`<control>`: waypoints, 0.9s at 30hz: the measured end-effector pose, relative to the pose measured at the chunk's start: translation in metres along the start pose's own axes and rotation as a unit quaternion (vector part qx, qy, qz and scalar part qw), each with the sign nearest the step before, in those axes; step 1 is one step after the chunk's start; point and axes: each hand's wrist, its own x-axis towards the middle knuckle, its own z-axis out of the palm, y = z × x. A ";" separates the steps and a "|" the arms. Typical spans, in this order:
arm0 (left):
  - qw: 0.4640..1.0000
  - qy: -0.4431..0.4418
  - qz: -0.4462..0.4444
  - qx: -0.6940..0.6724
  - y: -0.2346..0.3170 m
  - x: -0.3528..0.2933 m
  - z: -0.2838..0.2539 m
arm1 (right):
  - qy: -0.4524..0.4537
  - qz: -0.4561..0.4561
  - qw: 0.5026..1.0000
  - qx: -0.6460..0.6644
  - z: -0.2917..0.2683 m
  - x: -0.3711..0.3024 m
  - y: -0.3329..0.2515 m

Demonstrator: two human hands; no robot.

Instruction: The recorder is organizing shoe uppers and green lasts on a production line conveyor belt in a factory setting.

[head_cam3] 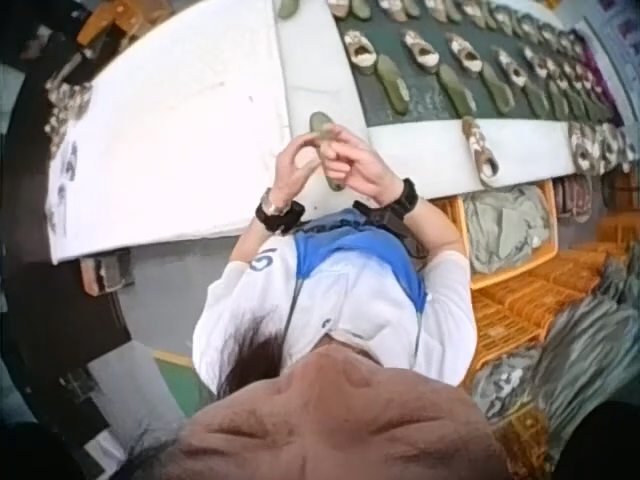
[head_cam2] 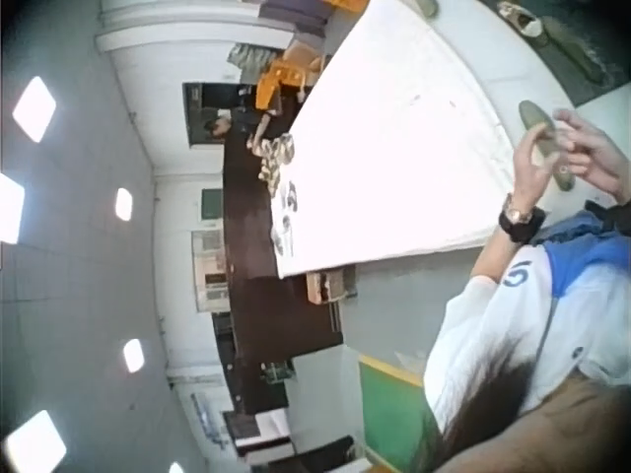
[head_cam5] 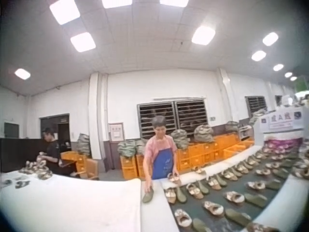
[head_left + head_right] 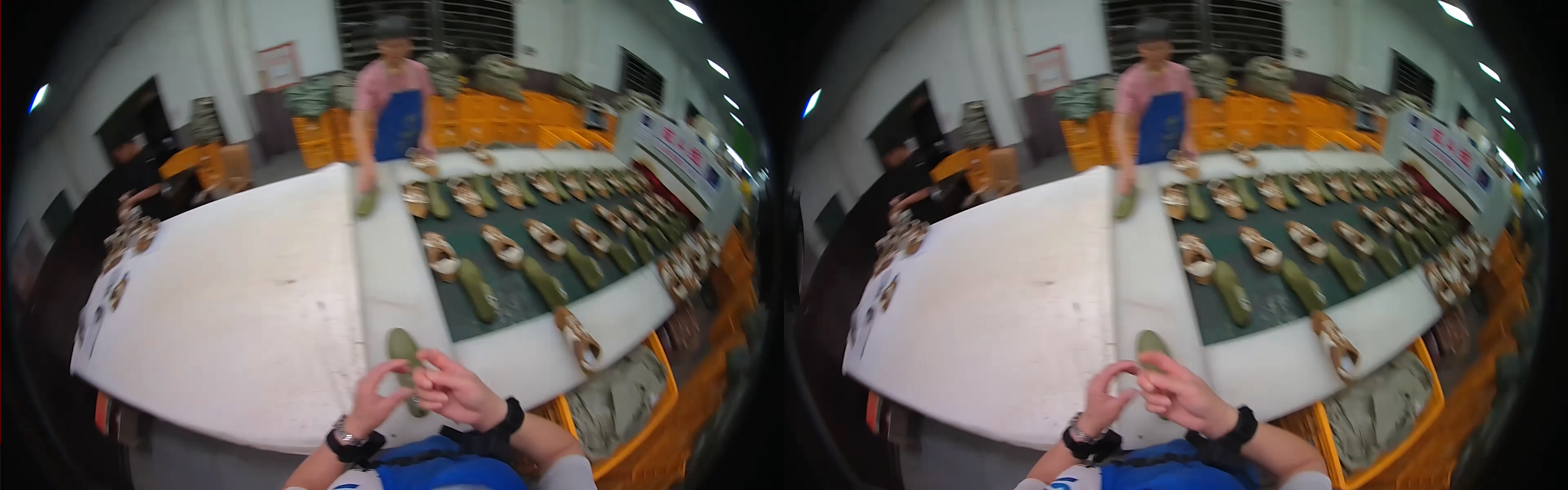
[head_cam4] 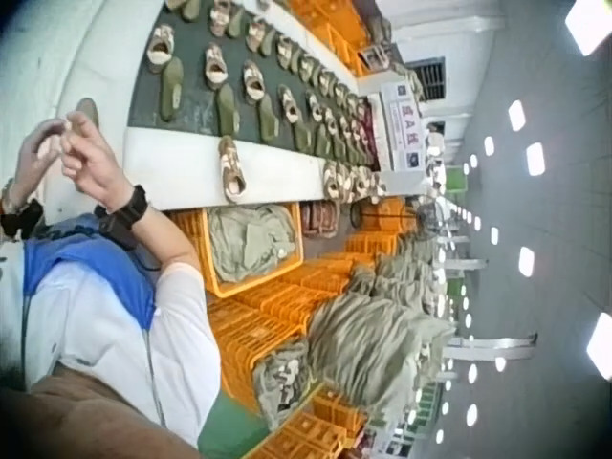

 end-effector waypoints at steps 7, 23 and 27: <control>0.960 -0.062 -0.177 -0.206 -0.024 -0.052 -0.029 | 0.073 0.145 0.980 0.114 -0.025 0.018 0.066; 0.965 0.135 -0.160 -0.155 -0.018 -0.065 -0.040 | 0.040 0.150 0.985 0.078 -0.033 0.055 0.074; 0.920 0.043 -0.284 -0.267 -0.016 -0.052 -0.028 | 0.023 0.028 0.993 -0.114 -0.033 0.037 0.052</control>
